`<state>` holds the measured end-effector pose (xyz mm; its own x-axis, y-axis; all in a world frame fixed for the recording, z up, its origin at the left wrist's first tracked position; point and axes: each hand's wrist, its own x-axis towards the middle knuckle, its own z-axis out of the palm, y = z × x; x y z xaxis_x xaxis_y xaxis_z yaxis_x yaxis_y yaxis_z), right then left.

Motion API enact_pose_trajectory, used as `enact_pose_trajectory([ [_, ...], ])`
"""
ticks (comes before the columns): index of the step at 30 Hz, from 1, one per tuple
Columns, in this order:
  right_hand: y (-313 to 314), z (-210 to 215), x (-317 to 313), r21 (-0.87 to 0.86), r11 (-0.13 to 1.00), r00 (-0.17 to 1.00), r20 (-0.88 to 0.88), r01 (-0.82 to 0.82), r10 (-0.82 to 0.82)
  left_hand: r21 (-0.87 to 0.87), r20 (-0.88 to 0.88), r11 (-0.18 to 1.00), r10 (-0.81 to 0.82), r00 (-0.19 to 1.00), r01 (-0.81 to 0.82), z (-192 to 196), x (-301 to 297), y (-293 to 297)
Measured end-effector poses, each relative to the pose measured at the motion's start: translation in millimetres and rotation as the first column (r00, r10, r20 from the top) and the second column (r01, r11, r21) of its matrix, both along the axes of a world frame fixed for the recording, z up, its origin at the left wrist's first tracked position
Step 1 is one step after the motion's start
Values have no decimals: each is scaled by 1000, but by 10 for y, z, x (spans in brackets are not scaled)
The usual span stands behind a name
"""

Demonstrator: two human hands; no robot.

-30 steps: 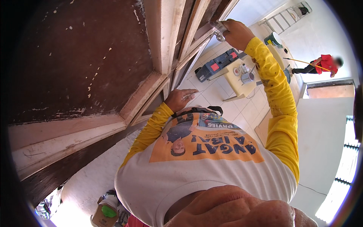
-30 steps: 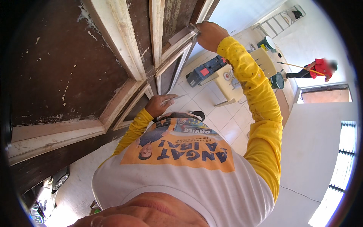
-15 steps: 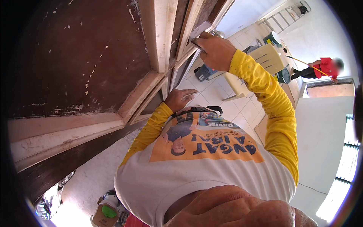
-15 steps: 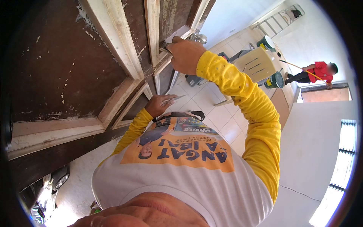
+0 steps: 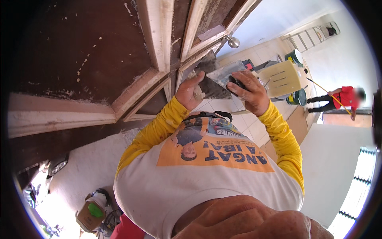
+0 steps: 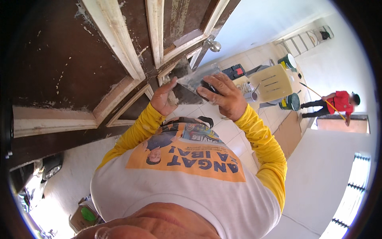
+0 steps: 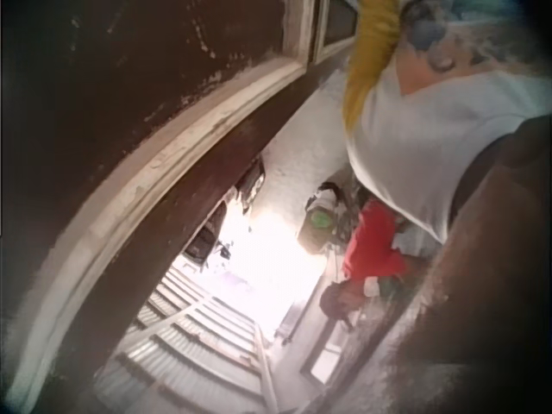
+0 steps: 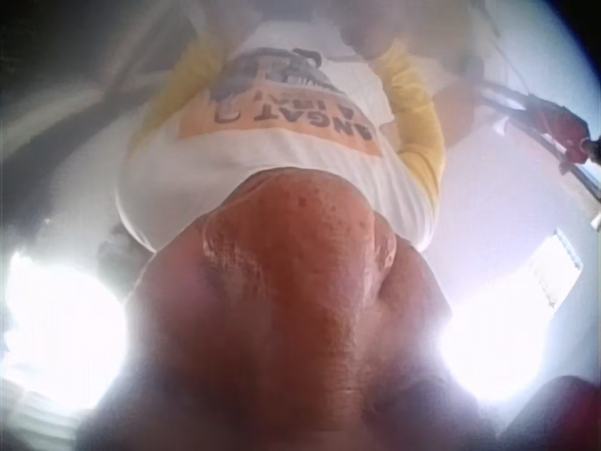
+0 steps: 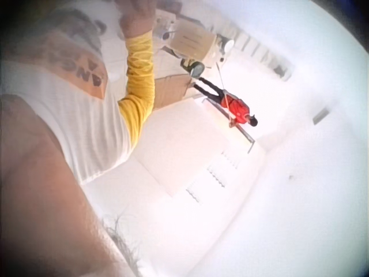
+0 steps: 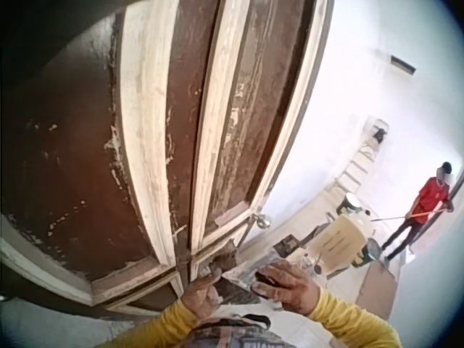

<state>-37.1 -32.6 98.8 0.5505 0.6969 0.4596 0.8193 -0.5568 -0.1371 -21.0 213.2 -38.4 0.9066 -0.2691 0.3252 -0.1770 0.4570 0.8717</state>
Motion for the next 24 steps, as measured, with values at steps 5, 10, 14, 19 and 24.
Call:
enact_pose_trajectory([
  [5, -735, -372, 123, -216, 976, 999, -44, -11, 2, -671, -417, 738, -456, 786, 73, 429, 12, -139],
  [10, -929, -216, 243, 620, 670, 848, -530, 407, -25, -594, -389, 786, -92, 917, -173, 495, -51, -354],
  [14, -1040, -176, 409, 606, 352, 301, -718, 714, 628, 167, 99, 853, 485, 869, -495, 258, -180, -582],
  [19, -950, -256, 471, 520, 353, 159, -706, 778, 690, 152, 383, 767, 536, 753, -623, 611, -331, -1039],
  [24, -945, -372, 605, 506, 283, 95, -598, 815, 796, 345, 699, 663, 292, 653, -665, 698, -355, -1195],
])
